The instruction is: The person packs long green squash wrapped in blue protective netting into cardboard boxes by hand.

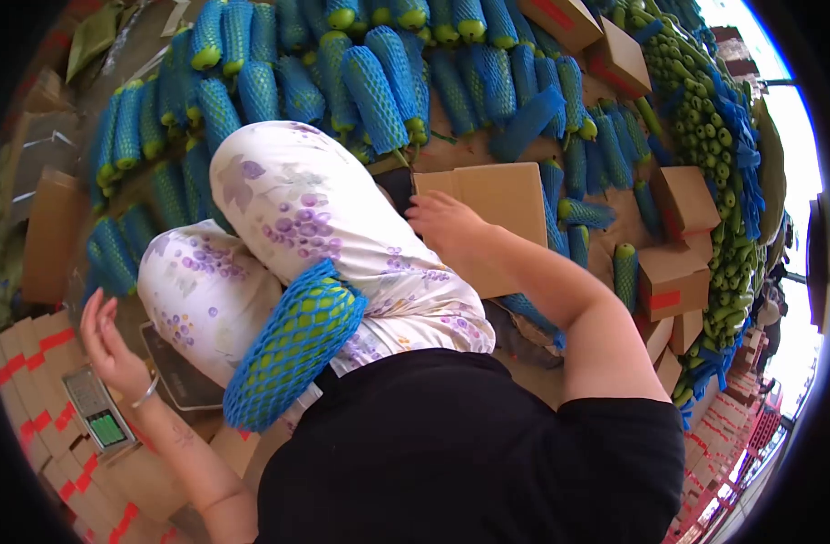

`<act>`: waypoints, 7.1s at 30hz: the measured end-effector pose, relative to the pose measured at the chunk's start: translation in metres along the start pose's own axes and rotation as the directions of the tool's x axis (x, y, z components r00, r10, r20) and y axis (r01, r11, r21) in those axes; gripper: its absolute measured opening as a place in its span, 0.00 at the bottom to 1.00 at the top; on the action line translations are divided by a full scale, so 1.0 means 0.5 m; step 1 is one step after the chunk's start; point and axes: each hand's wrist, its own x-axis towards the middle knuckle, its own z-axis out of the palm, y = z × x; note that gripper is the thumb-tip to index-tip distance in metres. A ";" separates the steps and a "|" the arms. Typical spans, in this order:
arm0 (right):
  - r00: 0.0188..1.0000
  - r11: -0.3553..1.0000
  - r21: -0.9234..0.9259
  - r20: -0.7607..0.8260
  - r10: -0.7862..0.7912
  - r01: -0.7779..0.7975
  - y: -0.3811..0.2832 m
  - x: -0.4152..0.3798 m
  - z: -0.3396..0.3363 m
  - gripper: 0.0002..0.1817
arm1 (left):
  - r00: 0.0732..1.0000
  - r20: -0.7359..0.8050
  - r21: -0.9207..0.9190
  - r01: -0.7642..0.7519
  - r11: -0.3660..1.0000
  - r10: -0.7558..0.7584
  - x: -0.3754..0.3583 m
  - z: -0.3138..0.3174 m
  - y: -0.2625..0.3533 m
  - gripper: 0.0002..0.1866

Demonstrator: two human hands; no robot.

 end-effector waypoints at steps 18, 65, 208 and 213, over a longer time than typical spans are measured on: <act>0.844 0.599 -0.722 -0.039 -0.536 0.347 -0.341 0.175 -0.640 0.08 | 0.871 0.170 0.403 -0.489 0.774 0.462 0.114 0.034 0.343 0.29; 0.979 0.910 0.378 0.171 0.110 -0.168 -0.325 0.718 -0.235 0.32 | 0.279 0.499 0.462 0.716 0.524 -0.821 -0.263 -0.265 -0.175 0.46; 0.447 0.466 0.804 0.286 -0.848 0.370 -0.956 0.752 -0.224 0.16 | 0.761 -0.255 0.404 0.645 0.649 -0.597 -0.392 -0.077 -0.033 0.12; 0.948 0.885 0.384 -0.277 -0.160 0.262 -0.502 0.901 -0.150 0.26 | 0.745 -0.157 0.301 0.662 0.687 -0.649 -0.375 -0.082 -0.009 0.13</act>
